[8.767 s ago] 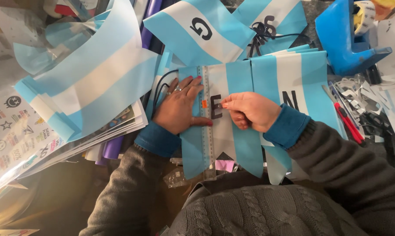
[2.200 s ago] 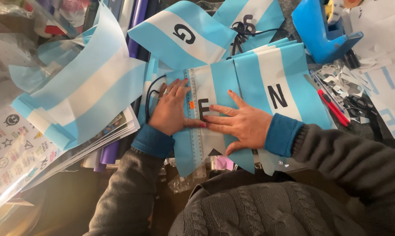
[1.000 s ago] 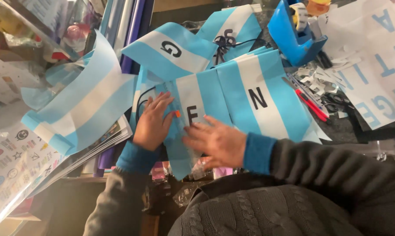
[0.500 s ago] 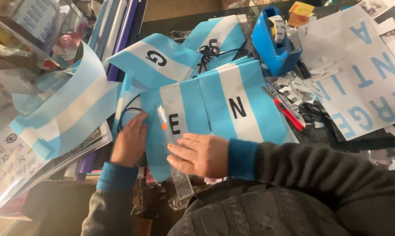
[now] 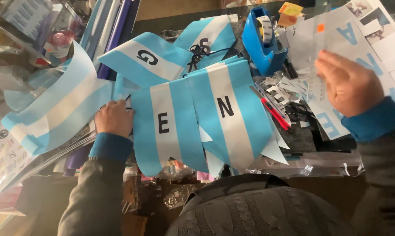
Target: The recorder is assembling a banner by applying adhesive letters to flags and threading them onto a string.
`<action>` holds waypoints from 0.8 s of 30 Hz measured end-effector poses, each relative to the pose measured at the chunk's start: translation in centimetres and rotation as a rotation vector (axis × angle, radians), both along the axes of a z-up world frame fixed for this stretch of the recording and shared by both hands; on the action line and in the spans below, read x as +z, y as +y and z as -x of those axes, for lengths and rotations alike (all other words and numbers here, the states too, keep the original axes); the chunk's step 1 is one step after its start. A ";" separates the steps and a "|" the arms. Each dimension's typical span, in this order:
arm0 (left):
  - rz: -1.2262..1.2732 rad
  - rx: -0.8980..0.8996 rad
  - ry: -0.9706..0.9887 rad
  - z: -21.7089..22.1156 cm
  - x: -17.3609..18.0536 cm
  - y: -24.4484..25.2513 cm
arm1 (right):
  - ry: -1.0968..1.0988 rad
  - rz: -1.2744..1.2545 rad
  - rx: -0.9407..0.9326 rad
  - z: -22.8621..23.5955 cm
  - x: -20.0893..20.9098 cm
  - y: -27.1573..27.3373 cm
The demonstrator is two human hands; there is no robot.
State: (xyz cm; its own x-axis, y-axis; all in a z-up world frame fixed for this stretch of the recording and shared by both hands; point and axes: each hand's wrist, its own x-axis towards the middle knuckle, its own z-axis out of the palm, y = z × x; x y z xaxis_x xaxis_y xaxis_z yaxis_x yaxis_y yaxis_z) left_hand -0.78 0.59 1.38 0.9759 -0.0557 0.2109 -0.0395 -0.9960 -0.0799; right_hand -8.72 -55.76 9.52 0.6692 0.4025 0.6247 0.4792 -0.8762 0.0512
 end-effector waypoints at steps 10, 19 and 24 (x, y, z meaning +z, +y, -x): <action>0.295 0.141 0.142 -4.1 -0.1 -1.7 | 0.463 0.348 -0.328 -0.7 -3.5 -3.1; 0.503 0.150 0.222 -6.5 0.1 -2.2 | 0.345 0.223 -0.129 1.7 -2.6 -1.3; 0.360 0.155 0.344 -7.3 0.8 -2.9 | 0.364 0.104 0.295 2.8 -3.9 3.3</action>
State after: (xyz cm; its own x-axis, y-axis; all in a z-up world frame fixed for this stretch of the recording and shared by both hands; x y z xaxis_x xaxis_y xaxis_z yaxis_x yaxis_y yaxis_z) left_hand 6.53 -2.33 2.14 0.9832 0.1117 -0.1445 0.1468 -0.9542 0.2606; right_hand -11.50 -52.49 5.62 0.6847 0.6563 0.3170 0.7098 -0.6991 -0.0859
